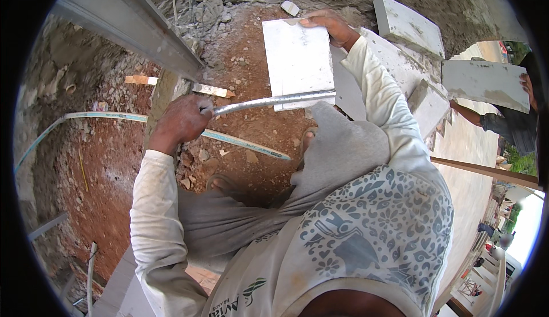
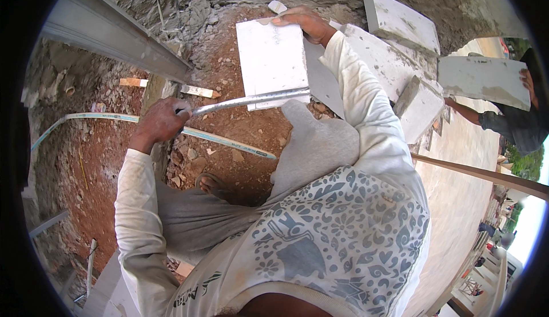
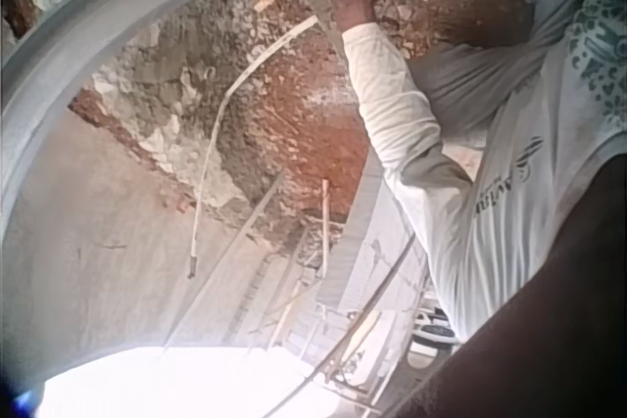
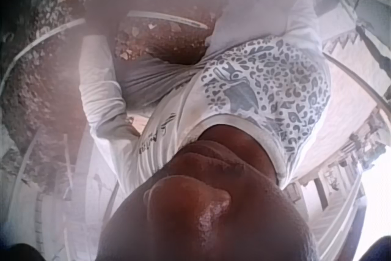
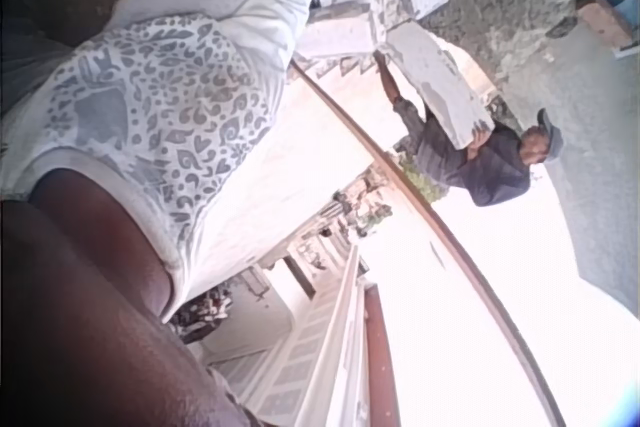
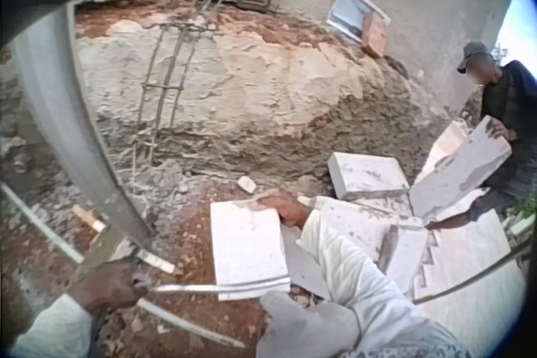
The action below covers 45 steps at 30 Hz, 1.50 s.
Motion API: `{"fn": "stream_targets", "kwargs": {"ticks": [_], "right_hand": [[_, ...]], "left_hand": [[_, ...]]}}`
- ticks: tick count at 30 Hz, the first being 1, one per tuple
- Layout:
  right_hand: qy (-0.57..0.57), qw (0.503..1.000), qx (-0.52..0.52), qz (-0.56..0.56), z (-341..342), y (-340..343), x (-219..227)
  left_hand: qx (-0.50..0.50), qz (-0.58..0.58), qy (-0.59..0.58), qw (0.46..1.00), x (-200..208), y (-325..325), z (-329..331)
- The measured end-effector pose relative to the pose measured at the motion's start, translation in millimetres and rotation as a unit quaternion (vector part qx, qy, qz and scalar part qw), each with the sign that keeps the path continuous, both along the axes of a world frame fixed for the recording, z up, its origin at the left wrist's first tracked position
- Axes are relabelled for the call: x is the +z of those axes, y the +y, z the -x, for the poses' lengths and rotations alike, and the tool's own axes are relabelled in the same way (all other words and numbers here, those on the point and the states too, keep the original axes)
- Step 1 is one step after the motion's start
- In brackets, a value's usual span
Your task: The person uses a hammer to adjust a white block on a wall, then measures a block with a tape measure. They pick up a smaller block, apply mortar to it with a trowel, and place it into a gap at the base of the wall, pressing it into position.
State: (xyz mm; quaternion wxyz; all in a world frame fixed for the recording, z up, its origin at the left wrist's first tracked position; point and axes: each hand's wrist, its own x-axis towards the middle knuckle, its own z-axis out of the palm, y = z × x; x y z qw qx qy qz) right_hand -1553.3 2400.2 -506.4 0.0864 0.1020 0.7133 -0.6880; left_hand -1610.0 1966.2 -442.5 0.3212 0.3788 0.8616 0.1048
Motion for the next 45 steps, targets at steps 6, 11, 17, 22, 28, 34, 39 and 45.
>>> {"fn": "stream_targets", "kwargs": {"ticks": [6,11,17,22,28,34,39,45], "right_hand": [[0.022,0.999,-0.023,-0.01,-10,6,-13],[0.008,0.994,-0.026,-0.11,-18,-23,-3],[-0.033,0.965,0.004,-0.262,-56,-49,-13],[0.032,0.929,0.0,-0.369,-74,-80,-57],[-0.017,0.907,0.065,-0.416,-75,-96,-56],[-0.135,0.896,0.136,-0.4,-77,-105,-51],[-0.108,0.9,0.126,-0.402,-91,-100,-52],[-0.046,0.896,0.188,-0.399,-76,-101,-81]], "left_hand": [[0.017,-0.036,0.007,0.999,5,8,-3],[0.015,0.034,-0.052,0.998,10,2,2],[-0.01,0.0,-0.077,0.997,32,9,-1],[0.044,0.07,-0.113,0.99,24,4,9],[0.109,0.086,-0.166,0.976,16,-4,24],[0.055,0.053,-0.099,0.992,17,-3,27],[0.036,0.056,-0.088,0.994,22,4,23],[0.075,0.041,-0.115,0.99,19,4,28]]}}
